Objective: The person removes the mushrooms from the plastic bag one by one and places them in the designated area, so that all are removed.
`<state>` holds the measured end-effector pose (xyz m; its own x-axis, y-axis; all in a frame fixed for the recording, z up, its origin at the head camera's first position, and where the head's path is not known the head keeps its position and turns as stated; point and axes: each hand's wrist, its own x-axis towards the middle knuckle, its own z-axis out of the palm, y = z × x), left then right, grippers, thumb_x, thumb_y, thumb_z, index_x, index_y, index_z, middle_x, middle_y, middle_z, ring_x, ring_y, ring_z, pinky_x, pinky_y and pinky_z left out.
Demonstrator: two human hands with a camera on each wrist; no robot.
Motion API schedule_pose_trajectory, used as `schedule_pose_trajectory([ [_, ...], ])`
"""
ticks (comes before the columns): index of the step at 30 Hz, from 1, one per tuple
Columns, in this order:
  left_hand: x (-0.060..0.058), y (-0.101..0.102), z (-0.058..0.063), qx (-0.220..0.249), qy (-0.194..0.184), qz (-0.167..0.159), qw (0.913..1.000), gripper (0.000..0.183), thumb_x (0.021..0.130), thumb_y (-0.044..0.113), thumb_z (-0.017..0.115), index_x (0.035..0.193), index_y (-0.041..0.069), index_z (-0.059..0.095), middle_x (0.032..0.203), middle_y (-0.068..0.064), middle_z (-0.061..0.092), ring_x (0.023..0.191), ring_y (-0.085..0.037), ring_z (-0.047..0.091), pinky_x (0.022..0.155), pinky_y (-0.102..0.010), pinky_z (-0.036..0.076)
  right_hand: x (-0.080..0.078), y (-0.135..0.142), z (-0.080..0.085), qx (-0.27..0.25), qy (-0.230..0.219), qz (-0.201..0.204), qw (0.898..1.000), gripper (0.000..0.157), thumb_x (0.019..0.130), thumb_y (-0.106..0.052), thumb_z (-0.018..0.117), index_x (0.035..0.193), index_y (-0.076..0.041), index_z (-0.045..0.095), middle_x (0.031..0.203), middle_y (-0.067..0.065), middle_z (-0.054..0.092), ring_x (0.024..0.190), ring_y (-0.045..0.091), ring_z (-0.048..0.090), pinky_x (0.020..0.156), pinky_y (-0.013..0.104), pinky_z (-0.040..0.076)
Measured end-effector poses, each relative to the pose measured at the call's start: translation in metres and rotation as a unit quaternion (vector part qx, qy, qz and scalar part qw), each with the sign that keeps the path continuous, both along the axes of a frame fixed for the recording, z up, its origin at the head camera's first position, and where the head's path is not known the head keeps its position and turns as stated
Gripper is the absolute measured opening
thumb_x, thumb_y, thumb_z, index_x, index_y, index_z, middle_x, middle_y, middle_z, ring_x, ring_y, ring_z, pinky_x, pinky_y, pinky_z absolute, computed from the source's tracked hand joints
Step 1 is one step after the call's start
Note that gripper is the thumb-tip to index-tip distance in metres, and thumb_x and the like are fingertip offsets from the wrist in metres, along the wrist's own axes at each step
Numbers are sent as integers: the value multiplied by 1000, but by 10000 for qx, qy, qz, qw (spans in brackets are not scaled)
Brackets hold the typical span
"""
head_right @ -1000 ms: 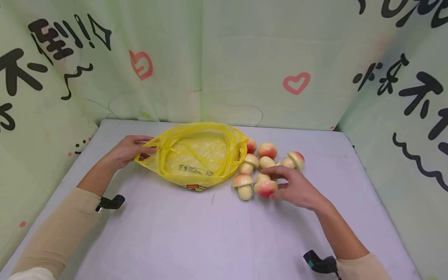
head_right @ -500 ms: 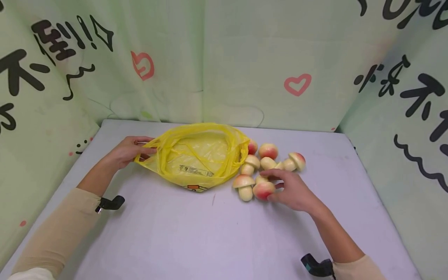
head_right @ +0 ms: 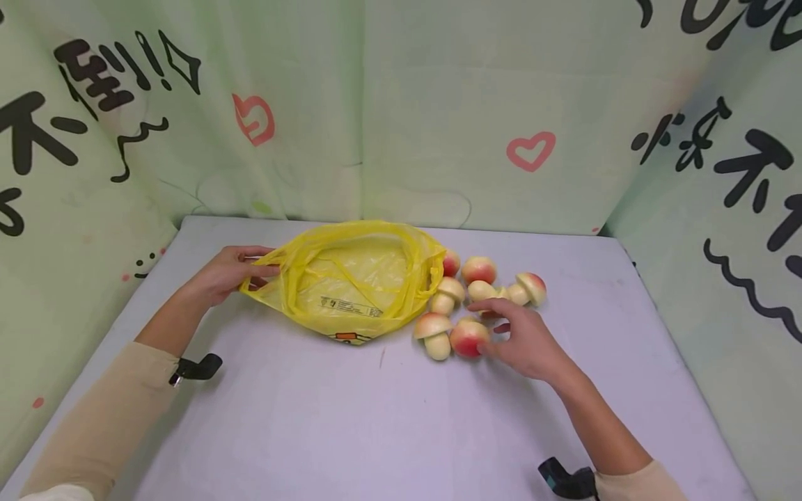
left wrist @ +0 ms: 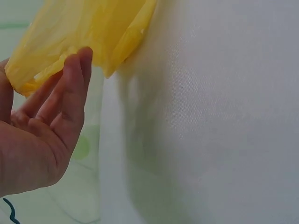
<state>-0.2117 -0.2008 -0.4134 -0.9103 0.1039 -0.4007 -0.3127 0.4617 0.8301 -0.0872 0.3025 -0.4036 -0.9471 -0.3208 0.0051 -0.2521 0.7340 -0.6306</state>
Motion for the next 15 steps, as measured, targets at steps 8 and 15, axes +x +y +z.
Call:
schedule_pose_trajectory([
  [8, 17, -5, 10, -204, 499, -160, 9984, 69, 100, 51, 66, 158, 21, 45, 149, -16, 58, 123, -32, 64, 103, -41, 56, 7, -6, 3, 15, 628, -201, 9978, 47, 89, -6, 81, 134, -9, 66, 134, 10, 68, 122, 31, 62, 94, 56, 58],
  [15, 58, 1, 32, -1316, 2029, -542, 9688, 75, 107, 55, 49, 167, 17, 25, 171, -21, 23, 156, -47, 23, 123, -70, 24, 21, -18, 8, -66, 1649, -287, 9859, 48, 86, -3, 82, 131, -14, 68, 131, 3, 70, 124, 22, 60, 96, 19, 52],
])
